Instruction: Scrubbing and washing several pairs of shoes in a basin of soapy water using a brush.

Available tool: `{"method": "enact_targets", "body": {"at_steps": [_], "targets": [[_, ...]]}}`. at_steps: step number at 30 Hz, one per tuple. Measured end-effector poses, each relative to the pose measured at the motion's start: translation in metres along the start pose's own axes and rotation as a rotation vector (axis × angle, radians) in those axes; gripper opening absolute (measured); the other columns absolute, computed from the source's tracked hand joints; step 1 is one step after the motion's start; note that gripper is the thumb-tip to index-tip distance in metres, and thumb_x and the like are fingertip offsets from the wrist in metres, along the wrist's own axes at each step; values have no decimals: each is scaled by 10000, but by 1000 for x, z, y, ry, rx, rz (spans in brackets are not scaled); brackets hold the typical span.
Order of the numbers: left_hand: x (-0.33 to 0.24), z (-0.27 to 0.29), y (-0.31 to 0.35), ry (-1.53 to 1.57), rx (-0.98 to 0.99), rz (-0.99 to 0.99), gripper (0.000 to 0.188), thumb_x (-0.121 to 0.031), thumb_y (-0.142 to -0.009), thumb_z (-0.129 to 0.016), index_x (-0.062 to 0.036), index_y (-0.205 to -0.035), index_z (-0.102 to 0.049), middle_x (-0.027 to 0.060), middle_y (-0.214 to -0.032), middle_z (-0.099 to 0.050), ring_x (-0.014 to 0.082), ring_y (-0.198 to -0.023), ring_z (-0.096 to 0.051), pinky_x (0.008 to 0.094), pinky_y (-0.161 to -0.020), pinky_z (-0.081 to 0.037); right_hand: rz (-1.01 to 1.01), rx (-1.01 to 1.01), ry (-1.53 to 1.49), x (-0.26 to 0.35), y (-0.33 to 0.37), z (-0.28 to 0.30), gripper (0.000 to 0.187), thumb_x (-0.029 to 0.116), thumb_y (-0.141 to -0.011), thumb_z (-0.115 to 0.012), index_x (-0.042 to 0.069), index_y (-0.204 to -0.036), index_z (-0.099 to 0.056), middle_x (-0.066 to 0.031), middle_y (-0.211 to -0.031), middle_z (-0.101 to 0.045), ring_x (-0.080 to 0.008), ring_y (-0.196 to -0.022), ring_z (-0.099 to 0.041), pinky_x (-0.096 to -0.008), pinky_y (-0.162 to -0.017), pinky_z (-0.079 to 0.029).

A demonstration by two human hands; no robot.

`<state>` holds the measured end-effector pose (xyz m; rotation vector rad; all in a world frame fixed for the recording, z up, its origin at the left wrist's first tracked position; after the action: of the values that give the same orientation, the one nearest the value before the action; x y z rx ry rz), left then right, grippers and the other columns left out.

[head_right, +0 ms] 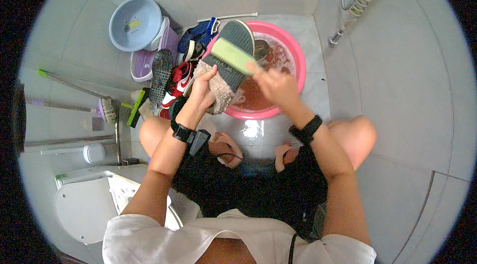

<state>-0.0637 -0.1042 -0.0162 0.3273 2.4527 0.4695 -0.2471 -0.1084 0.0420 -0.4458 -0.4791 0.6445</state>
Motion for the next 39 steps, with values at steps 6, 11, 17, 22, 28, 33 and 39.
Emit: {"method": "enact_targets", "body": {"at_steps": [6,11,17,22,28,33,39], "targets": [[1,-1,0,100,-67,45,353,-175,-888,-469,-1,-1195,-463,162,-1158,-546,312,-1079,-515,441,-956,-388,-87,-216,-107,-38,-14,28,203,82,-813,-558,125,-990,-647,-121,-659,-560,-257,-515,-530,-362,-453,-408],[4,-2,0,179,-152,81,372,-204,-906,-370,14,-1194,-456,190,-1202,-511,339,-1102,-487,468,-974,-357,156,-100,37,3,-1,7,294,194,-800,-603,228,-1091,-632,-34,-546,-422,-173,-425,-445,-301,-375,-377],[11,5,0,194,-319,86,419,-247,-900,-300,12,-1189,-458,200,-1210,-503,364,-1104,-473,513,-990,-307,94,-181,-138,-8,-7,23,305,94,-784,-585,134,-1083,-630,-70,-644,-551,-189,-467,-485,-316,-423,-407],[-9,14,-2,261,-331,25,434,-235,-898,-246,16,-1182,-457,221,-1233,-471,387,-1144,-435,556,-993,-283,28,132,-291,38,23,-12,429,81,-801,-567,120,-1226,-527,-84,-629,-498,-199,-481,-461,-314,-456,-403],[-33,20,-11,349,-325,-165,473,-340,-907,-248,-36,-1141,-525,171,-1178,-526,346,-1064,-500,521,-965,-335,-40,-34,-571,22,49,-32,440,135,-838,-550,199,-1269,-484,-90,-627,-531,-235,-512,-526,-374,-468,-438],[-4,24,-22,189,-220,-182,547,-536,-864,-343,-97,-1129,-534,116,-1143,-544,303,-1042,-512,483,-925,-388,-31,91,-400,26,20,-29,437,159,-825,-566,216,-1254,-504,-79,-554,-453,-233,-457,-485,-350,-428,-415],[-10,-2,-19,-5,-202,-351,406,-444,-899,-365,-111,-1069,-523,71,-1038,-574,229,-930,-570,383,-828,-463,44,-1,-372,44,-24,-8,453,95,-795,-591,199,-1231,-530,-73,-555,-446,-212,-454,-458,-324,-433,-382]]}}
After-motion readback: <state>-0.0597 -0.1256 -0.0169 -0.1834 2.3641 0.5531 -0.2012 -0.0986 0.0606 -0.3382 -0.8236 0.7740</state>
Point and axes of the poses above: each hand's wrist, its own y-axis away from the middle knuckle, its own z-axis out of the back of the hand, x = y × z, the point moved 7 cm from there along -y, towards the middle knuckle
